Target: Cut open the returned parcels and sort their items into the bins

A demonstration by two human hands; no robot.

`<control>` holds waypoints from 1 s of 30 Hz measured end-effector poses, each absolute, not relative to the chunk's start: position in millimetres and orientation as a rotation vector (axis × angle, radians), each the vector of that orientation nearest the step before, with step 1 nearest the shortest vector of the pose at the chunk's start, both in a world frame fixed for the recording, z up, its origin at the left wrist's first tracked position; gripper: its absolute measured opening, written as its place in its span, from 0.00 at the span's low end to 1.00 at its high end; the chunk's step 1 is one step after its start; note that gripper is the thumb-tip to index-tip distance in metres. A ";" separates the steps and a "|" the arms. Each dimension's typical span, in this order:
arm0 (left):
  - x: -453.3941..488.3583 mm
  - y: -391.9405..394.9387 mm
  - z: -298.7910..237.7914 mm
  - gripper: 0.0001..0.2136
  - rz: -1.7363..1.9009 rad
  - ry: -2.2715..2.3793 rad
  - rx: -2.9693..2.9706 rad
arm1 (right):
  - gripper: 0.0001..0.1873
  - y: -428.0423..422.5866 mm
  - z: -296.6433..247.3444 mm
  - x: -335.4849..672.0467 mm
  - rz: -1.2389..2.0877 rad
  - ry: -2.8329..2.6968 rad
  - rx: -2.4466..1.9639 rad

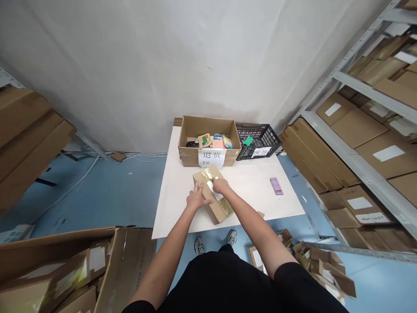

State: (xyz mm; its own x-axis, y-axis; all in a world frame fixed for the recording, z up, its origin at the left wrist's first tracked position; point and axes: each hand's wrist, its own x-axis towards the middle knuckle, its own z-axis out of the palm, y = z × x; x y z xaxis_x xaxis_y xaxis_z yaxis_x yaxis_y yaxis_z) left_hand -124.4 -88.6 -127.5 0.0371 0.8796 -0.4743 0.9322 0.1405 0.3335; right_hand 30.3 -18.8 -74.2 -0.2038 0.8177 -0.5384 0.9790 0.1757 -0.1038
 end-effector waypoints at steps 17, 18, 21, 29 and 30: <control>-120.6 -87.3 -121.4 0.60 -0.114 1.890 1.798 | 0.16 -206.8 -69.4 181.6 -0.759 1.846 1.893; -119.9 -88.3 -120.7 0.60 -0.106 1.892 1.817 | 0.20 -211.5 -75.4 184.9 -0.737 1.843 2.079; -114.6 -92.4 -116.9 0.58 -0.097 1.908 1.875 | 0.33 -215.3 -100.7 178.9 -0.710 1.702 2.651; -94.5 -111.4 -104.6 0.53 -0.285 1.942 1.858 | 0.48 -139.1 -149.2 144.7 -0.920 1.503 3.005; -91.7 -116.5 -104.3 0.52 -0.315 1.947 1.847 | 0.49 -124.1 -149.2 146.9 -0.902 1.519 3.016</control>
